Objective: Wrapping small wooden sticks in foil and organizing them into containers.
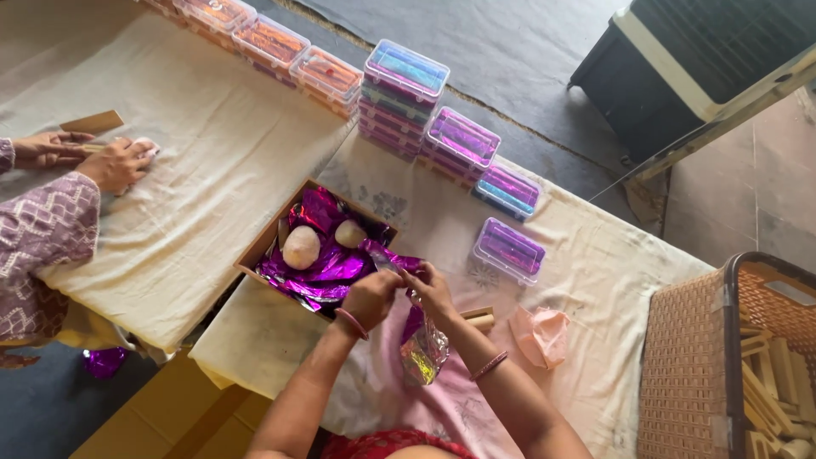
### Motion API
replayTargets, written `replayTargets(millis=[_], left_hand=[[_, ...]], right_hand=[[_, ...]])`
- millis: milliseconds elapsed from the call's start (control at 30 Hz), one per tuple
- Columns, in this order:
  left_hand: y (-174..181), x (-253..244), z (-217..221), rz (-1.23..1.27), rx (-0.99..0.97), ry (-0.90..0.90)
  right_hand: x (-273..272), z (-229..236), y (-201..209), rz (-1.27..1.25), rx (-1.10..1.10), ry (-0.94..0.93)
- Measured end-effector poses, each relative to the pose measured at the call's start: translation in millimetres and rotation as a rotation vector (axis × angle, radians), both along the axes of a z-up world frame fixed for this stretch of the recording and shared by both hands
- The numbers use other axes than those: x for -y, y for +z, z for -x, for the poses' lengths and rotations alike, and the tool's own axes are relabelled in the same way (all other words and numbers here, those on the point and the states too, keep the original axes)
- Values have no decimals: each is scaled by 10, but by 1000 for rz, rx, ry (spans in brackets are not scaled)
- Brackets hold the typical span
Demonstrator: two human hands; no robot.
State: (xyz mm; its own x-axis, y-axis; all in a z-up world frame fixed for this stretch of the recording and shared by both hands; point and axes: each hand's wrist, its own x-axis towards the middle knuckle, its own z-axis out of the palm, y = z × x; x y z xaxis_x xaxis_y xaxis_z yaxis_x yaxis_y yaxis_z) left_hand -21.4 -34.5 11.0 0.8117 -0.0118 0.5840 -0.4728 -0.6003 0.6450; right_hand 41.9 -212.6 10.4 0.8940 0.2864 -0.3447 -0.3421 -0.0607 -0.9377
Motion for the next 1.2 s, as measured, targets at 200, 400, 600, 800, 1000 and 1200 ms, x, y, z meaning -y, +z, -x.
replayTargets(millis=[200,400,600,800,1000,1200], left_hand=[[94,108,132,-394,31,205],[-176,-100,118,-714,-177,485],[176,-194,120,-553,-157,482],[291,-242,96,-536,-186,446],[341,-242,86,-545,-118,460],[158,-182,126,-616,-154,494]], right_hand=[[615,-347,-1036,285,41,-172],[578,-184,-878,294,-185,-220],[222,-148,-1366,-204,-494,-280],[-277,225,-853,850,925,79],[-420,258,-896,1080,1166,700],[-459,159,-1099,468,1045,553]])
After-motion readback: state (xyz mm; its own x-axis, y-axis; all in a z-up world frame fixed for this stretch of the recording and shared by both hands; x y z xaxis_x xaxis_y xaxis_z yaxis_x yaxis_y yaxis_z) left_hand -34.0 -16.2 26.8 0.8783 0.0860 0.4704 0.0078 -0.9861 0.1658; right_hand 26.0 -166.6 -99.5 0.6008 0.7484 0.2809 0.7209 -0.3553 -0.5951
